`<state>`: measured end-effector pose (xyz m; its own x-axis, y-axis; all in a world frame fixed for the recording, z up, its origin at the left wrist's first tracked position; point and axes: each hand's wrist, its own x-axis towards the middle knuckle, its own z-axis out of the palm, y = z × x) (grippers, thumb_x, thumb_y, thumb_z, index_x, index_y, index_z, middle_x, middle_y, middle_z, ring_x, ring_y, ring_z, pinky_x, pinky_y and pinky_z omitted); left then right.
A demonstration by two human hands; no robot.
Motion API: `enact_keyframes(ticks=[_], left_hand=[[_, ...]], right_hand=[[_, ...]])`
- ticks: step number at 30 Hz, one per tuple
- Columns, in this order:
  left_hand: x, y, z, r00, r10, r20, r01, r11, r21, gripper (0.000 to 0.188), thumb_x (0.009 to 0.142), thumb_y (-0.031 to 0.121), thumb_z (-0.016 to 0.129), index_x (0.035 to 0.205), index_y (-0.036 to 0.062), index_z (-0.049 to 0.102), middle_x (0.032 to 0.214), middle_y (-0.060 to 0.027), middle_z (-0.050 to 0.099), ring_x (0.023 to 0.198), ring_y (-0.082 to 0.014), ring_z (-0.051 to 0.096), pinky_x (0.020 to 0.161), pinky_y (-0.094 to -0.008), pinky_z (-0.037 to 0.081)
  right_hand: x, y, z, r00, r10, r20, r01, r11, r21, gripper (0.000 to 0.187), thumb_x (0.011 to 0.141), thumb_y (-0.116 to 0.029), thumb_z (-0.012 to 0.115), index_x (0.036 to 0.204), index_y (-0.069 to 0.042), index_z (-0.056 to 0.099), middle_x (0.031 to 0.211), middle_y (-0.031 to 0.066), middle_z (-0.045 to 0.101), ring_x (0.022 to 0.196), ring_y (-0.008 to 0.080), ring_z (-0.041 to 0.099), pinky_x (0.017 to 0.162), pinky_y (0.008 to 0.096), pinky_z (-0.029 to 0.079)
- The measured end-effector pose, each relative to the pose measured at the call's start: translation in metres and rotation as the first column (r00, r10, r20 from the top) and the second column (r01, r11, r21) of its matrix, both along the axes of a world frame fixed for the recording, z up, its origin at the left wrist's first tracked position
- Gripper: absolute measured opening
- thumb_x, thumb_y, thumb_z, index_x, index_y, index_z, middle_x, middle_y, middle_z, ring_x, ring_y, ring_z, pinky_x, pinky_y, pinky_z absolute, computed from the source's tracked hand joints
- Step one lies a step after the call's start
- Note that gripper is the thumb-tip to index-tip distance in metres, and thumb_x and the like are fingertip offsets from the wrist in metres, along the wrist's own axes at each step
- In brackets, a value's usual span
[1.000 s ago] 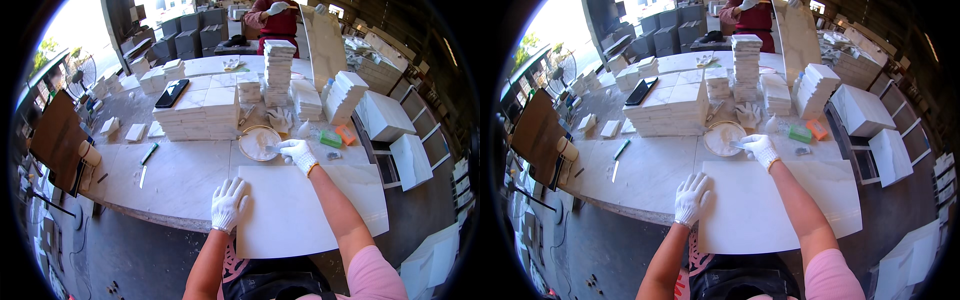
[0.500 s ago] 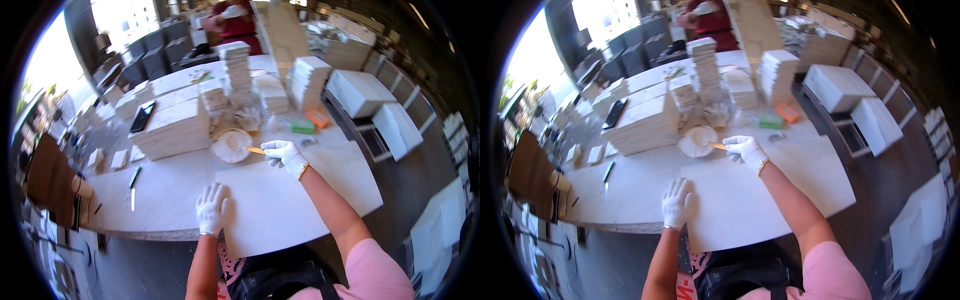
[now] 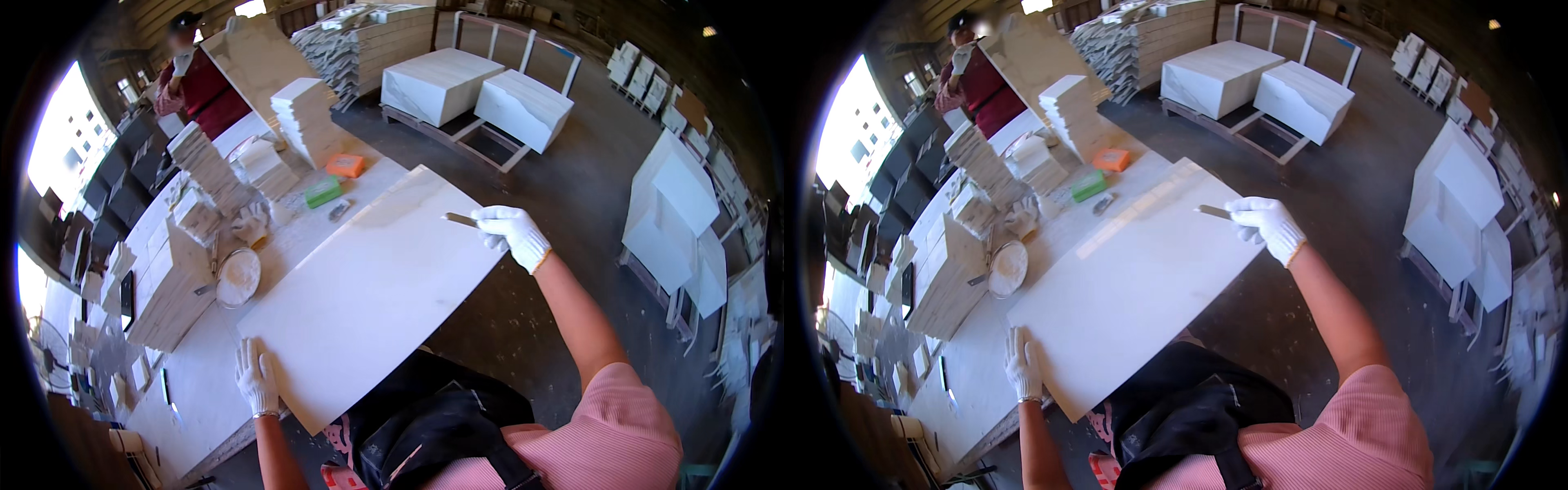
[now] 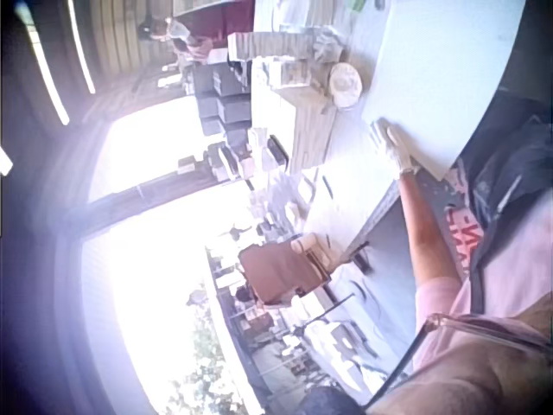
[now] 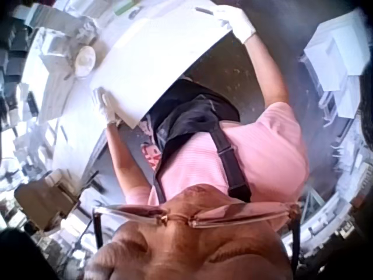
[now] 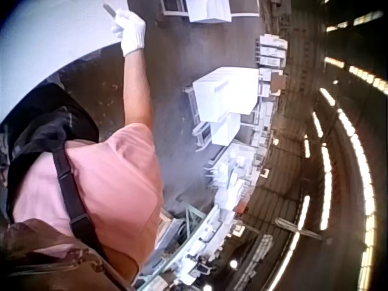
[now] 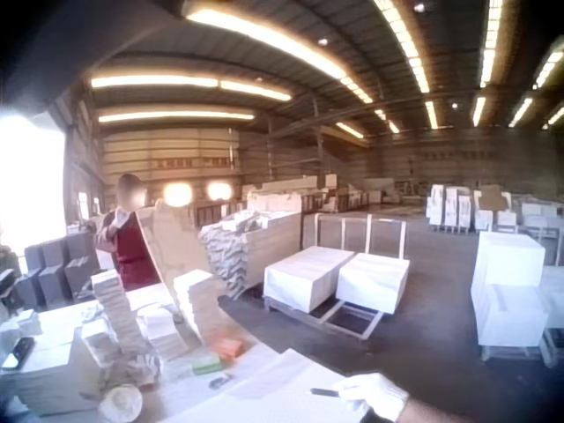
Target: The person scrapes the surface of a white foam board with a metal scraper, repeatedly removing small shavings. The person flips the board and continues scraping different areas, then sets the board aside and picks up another piece to scrape.
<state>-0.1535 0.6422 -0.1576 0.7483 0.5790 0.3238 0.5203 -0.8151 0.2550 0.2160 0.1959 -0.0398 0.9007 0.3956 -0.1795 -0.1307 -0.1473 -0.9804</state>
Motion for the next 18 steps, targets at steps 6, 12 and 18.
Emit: enact_keyframes(ticks=[6, 12, 18], left_hand=[[0.008, -0.04, 0.013, 0.991, -0.021, -0.135, 0.033, 0.996, 0.086, 0.055, 0.098, 0.036, 0.053, 0.147, 0.0131, 0.046, 0.156, -0.0154, 0.038, 0.143, -0.0399, 0.035, 0.113, -0.0496, 0.034], [0.048, -0.175, 0.064, 0.866, -0.447, -0.225, 0.413, 0.893, -0.181, 0.098, 0.076, 0.048, 0.076, 0.153, 0.005, 0.033, 0.158, -0.0218, 0.031, 0.146, -0.0442, 0.026, 0.116, -0.0551, 0.025], [0.058, -0.194, 0.038, 0.857, -0.399, -0.326, 0.449, 0.888, 0.096, 0.073, 0.079, 0.021, 0.068, 0.146, 0.0085, 0.044, 0.153, -0.0222, 0.038, 0.142, -0.0455, 0.033, 0.111, -0.0632, 0.027]], right_hand=[[-0.015, -0.07, -0.017, 0.981, -0.15, -0.124, 0.157, 0.986, 0.053, 0.021, 0.09, -0.013, 0.068, 0.11, -0.007, 0.072, 0.08, 0.0015, 0.066, 0.059, 0.0061, 0.056, 0.049, 0.0185, 0.037], [-0.029, -0.057, -0.031, 0.986, -0.115, -0.118, 0.12, 0.992, 0.038, 0.02, 0.092, -0.013, 0.066, 0.109, -0.007, 0.073, 0.077, 0.0007, 0.065, 0.058, 0.0059, 0.054, 0.05, 0.0193, 0.036], [-0.037, -0.033, -0.041, 0.987, -0.022, -0.158, 0.034, 0.997, 0.068, 0.021, 0.091, -0.015, 0.067, 0.11, -0.008, 0.074, 0.077, 0.0, 0.067, 0.06, 0.006, 0.057, 0.052, 0.0188, 0.039]])
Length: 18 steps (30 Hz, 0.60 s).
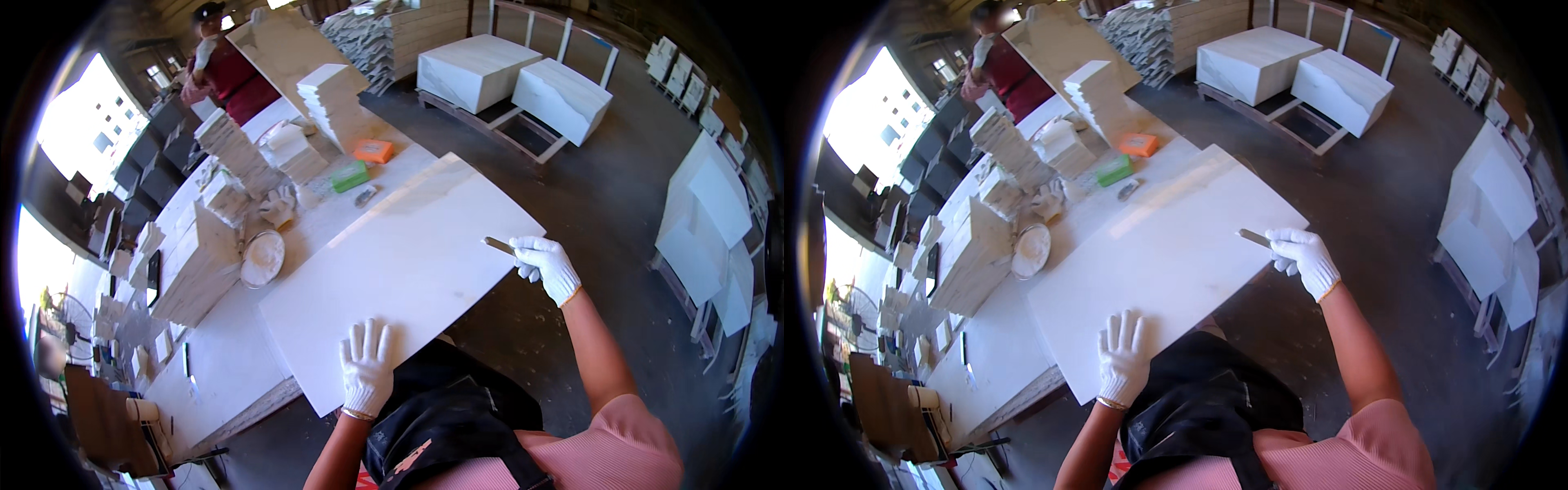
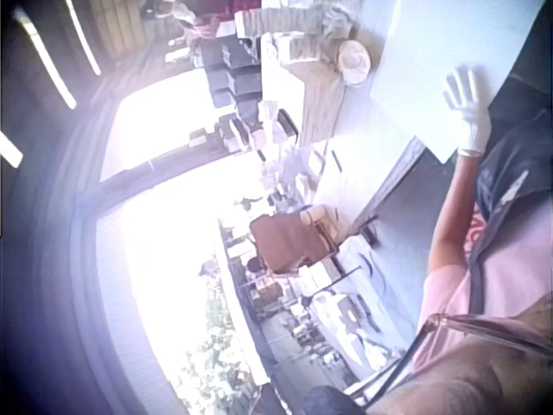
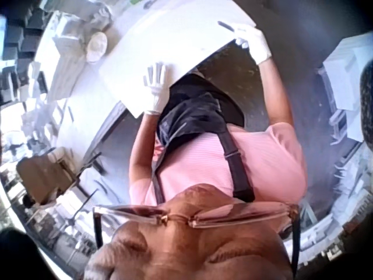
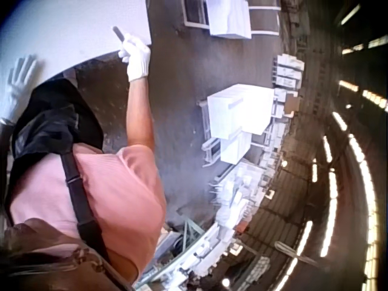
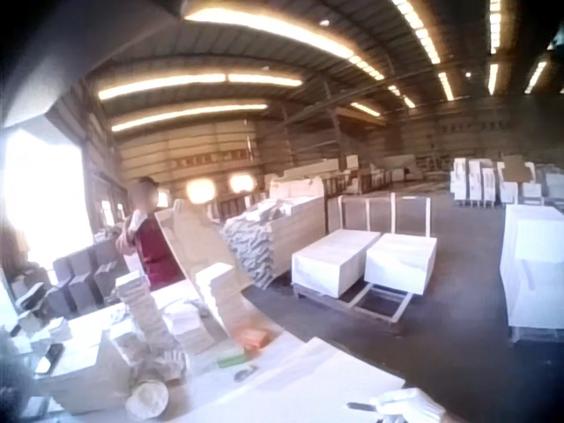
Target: The person scrapes the surface of a white foam board with a metal scraper, repeatedly removing small shavings. The person flips the board and continues scraping different areas, then sets the board aside and picks up another piece to scrape.
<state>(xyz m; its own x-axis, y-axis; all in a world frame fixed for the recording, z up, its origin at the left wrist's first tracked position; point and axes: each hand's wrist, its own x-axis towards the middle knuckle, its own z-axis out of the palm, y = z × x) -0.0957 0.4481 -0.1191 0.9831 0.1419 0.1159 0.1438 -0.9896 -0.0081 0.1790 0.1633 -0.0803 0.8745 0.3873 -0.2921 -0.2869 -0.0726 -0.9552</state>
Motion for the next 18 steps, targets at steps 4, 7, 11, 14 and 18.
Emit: enact_keyframes(ticks=[4, 7, 11, 14, 18], left_hand=[[0.0, -0.002, 0.002, 0.999, -0.023, -0.048, 0.023, 1.0, -0.002, 0.062, 0.084, 0.009, 0.058, 0.145, 0.0113, 0.047, 0.151, -0.0226, 0.04, 0.139, -0.0476, 0.036, 0.109, -0.0673, 0.027], [-0.002, -0.004, 0.004, 0.998, -0.007, -0.066, 0.008, 1.0, 0.021, 0.062, 0.085, 0.01, 0.059, 0.146, 0.0113, 0.046, 0.15, -0.0226, 0.04, 0.139, -0.0473, 0.036, 0.109, -0.0674, 0.027], [-0.001, -0.005, 0.008, 0.999, -0.018, -0.038, 0.02, 0.998, 0.052, 0.057, 0.086, 0.011, 0.059, 0.142, 0.0109, 0.05, 0.147, -0.0225, 0.044, 0.135, -0.0455, 0.041, 0.106, -0.0677, 0.031], [-0.005, 0.001, 0.007, 1.0, -0.026, -0.002, 0.026, 0.999, 0.03, 0.055, 0.084, 0.011, 0.059, 0.139, 0.011, 0.052, 0.144, -0.0218, 0.047, 0.134, -0.0446, 0.043, 0.105, -0.0679, 0.033], [-0.02, 0.01, 0.0, 0.999, -0.023, 0.048, 0.022, 1.0, 0.012, 0.067, 0.074, 0.002, 0.06, 0.14, 0.0106, 0.051, 0.146, -0.021, 0.044, 0.134, -0.046, 0.041, 0.104, -0.0667, 0.033]], right_hand=[[-0.005, 0.008, -0.009, 0.999, 0.004, 0.035, -0.003, 0.999, -0.034, 0.02, 0.092, -0.015, 0.066, 0.109, -0.009, 0.074, 0.077, 0.0001, 0.067, 0.06, 0.0056, 0.058, 0.053, 0.0186, 0.04], [-0.008, 0.016, -0.017, 0.998, 0.007, 0.066, -0.005, 0.999, -0.037, 0.019, 0.093, -0.014, 0.063, 0.108, -0.008, 0.074, 0.075, -0.0009, 0.066, 0.06, 0.0057, 0.057, 0.052, 0.0206, 0.039], [-0.006, 0.019, -0.024, 0.997, -0.001, 0.082, 0.003, 0.999, -0.034, 0.019, 0.093, -0.014, 0.063, 0.107, -0.008, 0.074, 0.075, -0.0006, 0.067, 0.061, 0.0056, 0.058, 0.053, 0.0204, 0.04], [-0.012, 0.019, -0.023, 0.997, 0.002, 0.075, 0.0, 1.0, -0.031, 0.019, 0.093, -0.014, 0.064, 0.108, -0.008, 0.074, 0.075, -0.0004, 0.067, 0.061, 0.0053, 0.058, 0.053, 0.0199, 0.04], [-0.029, 0.024, -0.02, 0.998, 0.028, 0.051, -0.026, 0.999, -0.037, 0.021, 0.092, -0.013, 0.065, 0.111, -0.008, 0.073, 0.075, 0.0002, 0.067, 0.061, 0.0048, 0.059, 0.053, 0.0188, 0.041]])
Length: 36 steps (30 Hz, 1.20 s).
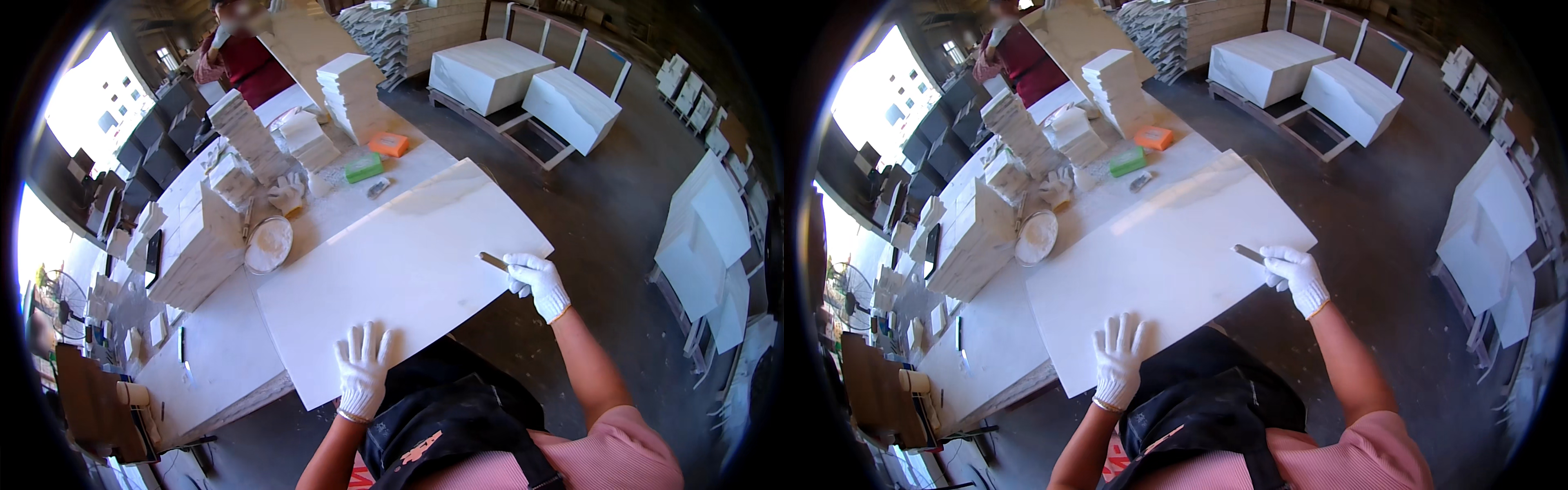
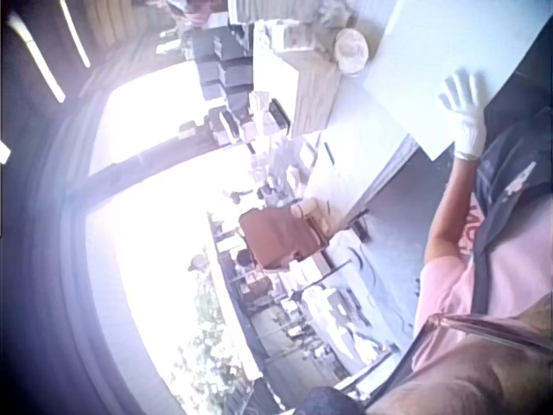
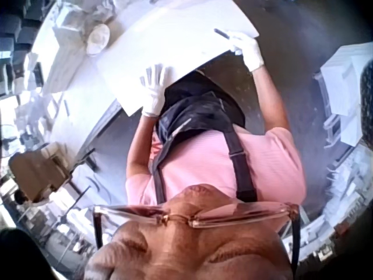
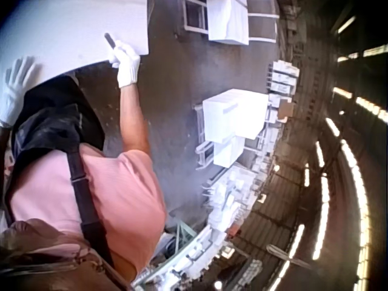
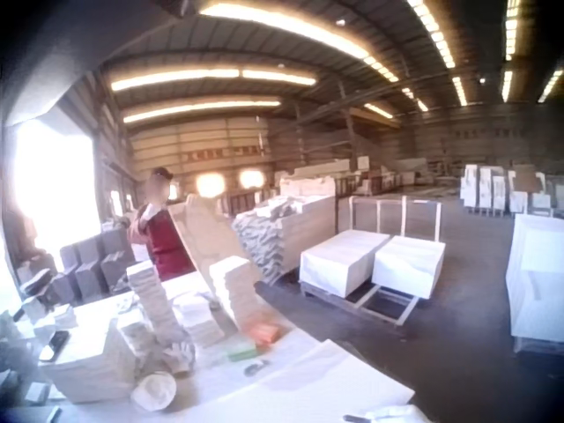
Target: The person scrapes the surface of a white foam board with a metal scraper, repeatedly removing small shavings. The person flips the board and continues scraping different areas, then sets the board aside and picks up another piece to scrape.
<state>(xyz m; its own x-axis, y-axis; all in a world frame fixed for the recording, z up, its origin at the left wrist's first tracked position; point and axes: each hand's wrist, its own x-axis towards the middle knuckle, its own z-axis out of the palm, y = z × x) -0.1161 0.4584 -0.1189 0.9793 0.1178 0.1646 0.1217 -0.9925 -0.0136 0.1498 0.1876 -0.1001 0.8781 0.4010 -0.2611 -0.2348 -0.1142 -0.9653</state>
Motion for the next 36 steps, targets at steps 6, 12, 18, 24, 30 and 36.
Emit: enact_keyframes(ticks=[6, 12, 18, 24, 30, 36], left_hand=[[-0.027, 0.001, 0.003, 0.996, 0.057, -0.068, -0.058, 0.998, -0.012, 0.055, 0.081, 0.005, 0.062, 0.134, 0.012, 0.056, 0.143, -0.0196, 0.049, 0.134, -0.0443, 0.043, 0.105, -0.0684, 0.032], [-0.035, 0.005, 0.001, 0.995, 0.065, -0.072, -0.069, 0.996, -0.053, 0.059, 0.077, 0.001, 0.062, 0.135, 0.0122, 0.056, 0.144, -0.0195, 0.048, 0.135, -0.0437, 0.042, 0.106, -0.0665, 0.031], [-0.032, 0.009, 0.022, 0.997, 0.028, -0.076, -0.037, 0.993, -0.113, 0.063, 0.073, 0.012, 0.069, 0.134, 0.0068, 0.055, 0.142, -0.0185, 0.05, 0.133, -0.0428, 0.044, 0.104, -0.0576, 0.037], [-0.028, 0.01, 0.084, 0.987, -0.057, -0.152, 0.009, 0.954, -0.299, 0.064, 0.079, 0.031, 0.073, 0.135, 0.0084, 0.054, 0.145, -0.0185, 0.049, 0.135, -0.0426, 0.044, 0.107, -0.0539, 0.038], [0.009, -0.008, 0.219, 0.937, -0.246, -0.248, 0.188, 0.953, -0.236, 0.044, 0.077, 0.023, 0.072, 0.116, 0.0065, 0.06, 0.123, -0.0119, 0.061, 0.114, -0.0272, 0.058, 0.09, -0.0426, 0.048], [-0.015, -0.038, 0.302, 0.917, -0.294, -0.271, 0.267, 0.955, -0.132, 0.023, 0.089, 0.03, 0.066, 0.105, 0.0134, 0.065, 0.104, -0.0036, 0.062, 0.1, -0.0199, 0.059, 0.085, -0.0356, 0.047]], right_hand=[[-0.021, 0.008, -0.002, 0.997, 0.029, -0.072, -0.026, 0.999, 0.036, 0.022, 0.092, -0.012, 0.065, 0.112, -0.007, 0.072, 0.075, 0.0007, 0.067, 0.061, 0.005, 0.059, 0.053, 0.0179, 0.04], [-0.025, 0.011, -0.004, 0.996, 0.047, -0.076, -0.045, 0.999, 0.028, 0.023, 0.092, -0.011, 0.065, 0.113, -0.006, 0.072, 0.076, 0.0015, 0.068, 0.062, 0.0061, 0.06, 0.053, 0.0186, 0.041], [-0.022, 0.008, -0.001, 0.993, 0.081, -0.09, -0.081, 0.997, 0.013, 0.022, 0.093, -0.012, 0.064, 0.113, -0.007, 0.072, 0.077, 0.0018, 0.068, 0.062, 0.0074, 0.062, 0.054, 0.0197, 0.043], [-0.026, 0.011, -0.003, 0.994, 0.094, -0.06, -0.093, 0.995, 0.019, 0.022, 0.093, -0.012, 0.064, 0.113, -0.007, 0.072, 0.078, 0.0021, 0.069, 0.063, 0.0079, 0.063, 0.055, 0.0204, 0.044], [-0.027, -0.003, 0.006, 0.999, 0.04, -0.032, -0.04, 0.999, -0.005, 0.021, 0.093, -0.012, 0.065, 0.112, -0.007, 0.073, 0.08, 0.0028, 0.069, 0.064, 0.0081, 0.064, 0.055, 0.02, 0.044], [-0.033, 0.008, 0.01, 0.997, 0.047, -0.063, -0.048, 0.999, -0.012, 0.022, 0.093, -0.011, 0.064, 0.113, -0.005, 0.072, 0.081, 0.0036, 0.069, 0.065, 0.009, 0.063, 0.056, 0.0214, 0.045]])
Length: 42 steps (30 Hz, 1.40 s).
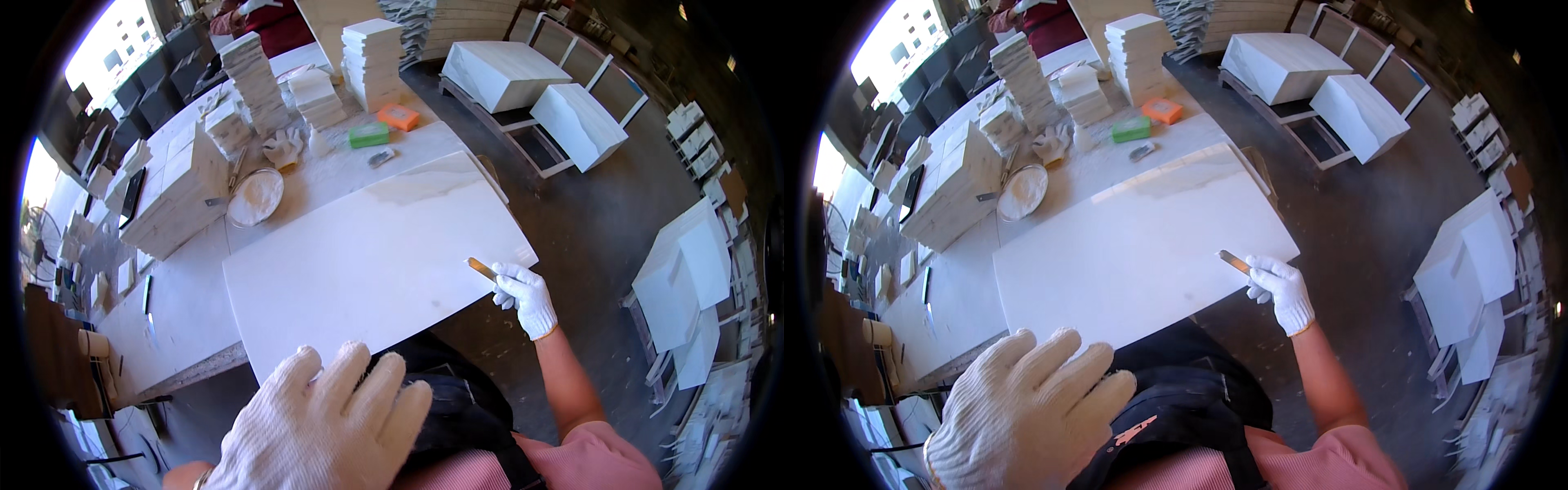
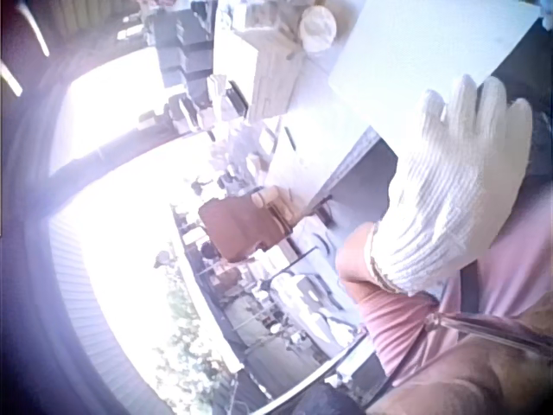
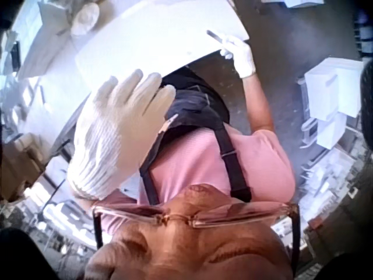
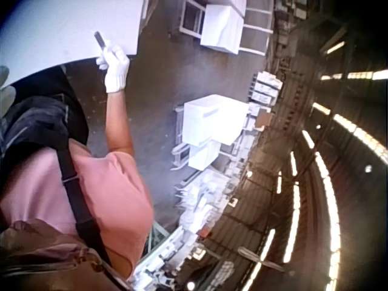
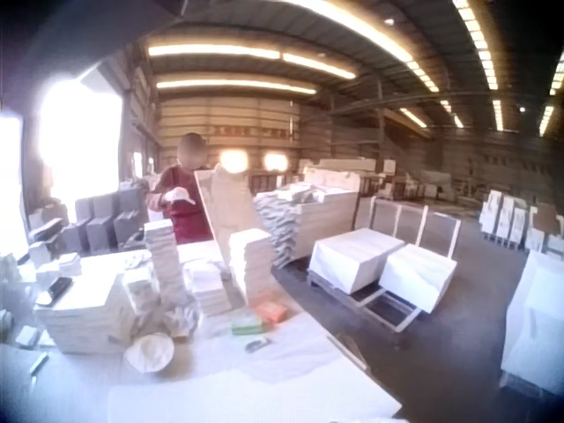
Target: The person scrapes the surface of a white foam board with a metal scraper, repeatedly removing small shavings. The person flips the board and continues scraping different areas, then sets the board aside and picks up another piece to scrape.
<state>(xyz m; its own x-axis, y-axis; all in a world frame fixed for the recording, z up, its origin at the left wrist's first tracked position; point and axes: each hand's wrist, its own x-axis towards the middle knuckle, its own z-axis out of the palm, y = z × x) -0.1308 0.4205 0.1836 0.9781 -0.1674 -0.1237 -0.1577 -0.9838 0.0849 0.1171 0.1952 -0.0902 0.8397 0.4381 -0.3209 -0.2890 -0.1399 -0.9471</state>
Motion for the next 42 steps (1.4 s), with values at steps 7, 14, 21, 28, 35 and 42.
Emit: enact_keyframes(ticks=[7, 14, 21, 28, 35, 42], left_hand=[[-0.018, 0.001, 0.007, 0.991, -0.084, 0.106, 0.061, 0.977, 0.205, 0.029, 0.084, 0.029, 0.069, 0.109, 0.014, 0.066, 0.112, -0.0027, 0.061, 0.107, -0.0209, 0.058, 0.09, -0.0376, 0.046], [-0.041, 0.016, 0.008, 0.983, -0.124, 0.132, 0.059, 0.91, 0.41, 0.035, 0.08, 0.028, 0.071, 0.112, 0.0146, 0.066, 0.121, -0.0018, 0.061, 0.115, -0.0218, 0.057, 0.095, -0.0395, 0.045], [-0.046, 0.024, 0.005, 0.978, -0.166, 0.127, 0.096, 0.897, 0.431, 0.038, 0.078, 0.027, 0.072, 0.114, 0.0152, 0.067, 0.126, -0.0011, 0.061, 0.119, -0.0229, 0.057, 0.1, -0.0409, 0.044], [-0.026, 0.008, -0.013, 0.978, 0.016, 0.209, -0.033, 0.996, 0.078, 0.034, 0.084, 0.024, 0.068, 0.116, 0.0136, 0.065, 0.125, -0.0045, 0.061, 0.119, -0.0248, 0.057, 0.102, -0.0414, 0.044], [0.031, 0.078, -0.079, 0.973, 0.222, -0.058, -0.229, 0.952, -0.201, 0.039, 0.084, 0.024, 0.066, 0.118, 0.0053, 0.066, 0.122, -0.0187, 0.066, 0.111, -0.0333, 0.064, 0.093, -0.0432, 0.05], [0.044, 0.161, -0.254, 0.831, 0.548, 0.095, -0.545, 0.836, -0.057, 0.063, 0.096, 0.042, 0.053, 0.149, 0.01, 0.04, 0.153, -0.0204, 0.04, 0.138, -0.0405, 0.04, 0.113, -0.0509, 0.033]], right_hand=[[0.0, -0.005, -0.003, 1.0, -0.008, 0.013, 0.008, 1.0, -0.012, 0.023, 0.093, -0.011, 0.064, 0.113, -0.004, 0.071, 0.081, 0.0035, 0.069, 0.064, 0.0093, 0.063, 0.056, 0.0218, 0.045], [0.0, 0.005, 0.0, 0.997, 0.02, 0.07, -0.018, 0.999, -0.029, 0.022, 0.093, -0.012, 0.064, 0.113, -0.004, 0.071, 0.079, 0.0028, 0.069, 0.063, 0.0089, 0.063, 0.055, 0.0215, 0.045], [0.002, 0.002, -0.001, 0.996, 0.022, 0.091, -0.018, 0.999, -0.036, 0.022, 0.094, -0.011, 0.063, 0.114, -0.005, 0.071, 0.078, 0.0026, 0.069, 0.063, 0.0083, 0.063, 0.055, 0.0213, 0.045], [0.008, -0.002, 0.002, 0.994, 0.019, 0.112, -0.012, 0.998, -0.066, 0.023, 0.094, -0.012, 0.064, 0.114, -0.004, 0.07, 0.078, 0.0014, 0.068, 0.064, 0.0073, 0.063, 0.055, 0.0208, 0.044], [0.019, 0.0, 0.013, 0.99, 0.063, 0.129, -0.046, 0.99, -0.131, 0.024, 0.093, -0.013, 0.065, 0.115, -0.005, 0.071, 0.08, 0.0002, 0.068, 0.066, 0.0049, 0.062, 0.057, 0.0194, 0.043], [0.02, 0.037, 0.011, 0.964, 0.211, 0.164, -0.182, 0.967, -0.179, 0.027, 0.092, -0.013, 0.065, 0.117, -0.004, 0.07, 0.084, 0.0011, 0.069, 0.065, 0.0055, 0.061, 0.057, 0.0201, 0.045]])
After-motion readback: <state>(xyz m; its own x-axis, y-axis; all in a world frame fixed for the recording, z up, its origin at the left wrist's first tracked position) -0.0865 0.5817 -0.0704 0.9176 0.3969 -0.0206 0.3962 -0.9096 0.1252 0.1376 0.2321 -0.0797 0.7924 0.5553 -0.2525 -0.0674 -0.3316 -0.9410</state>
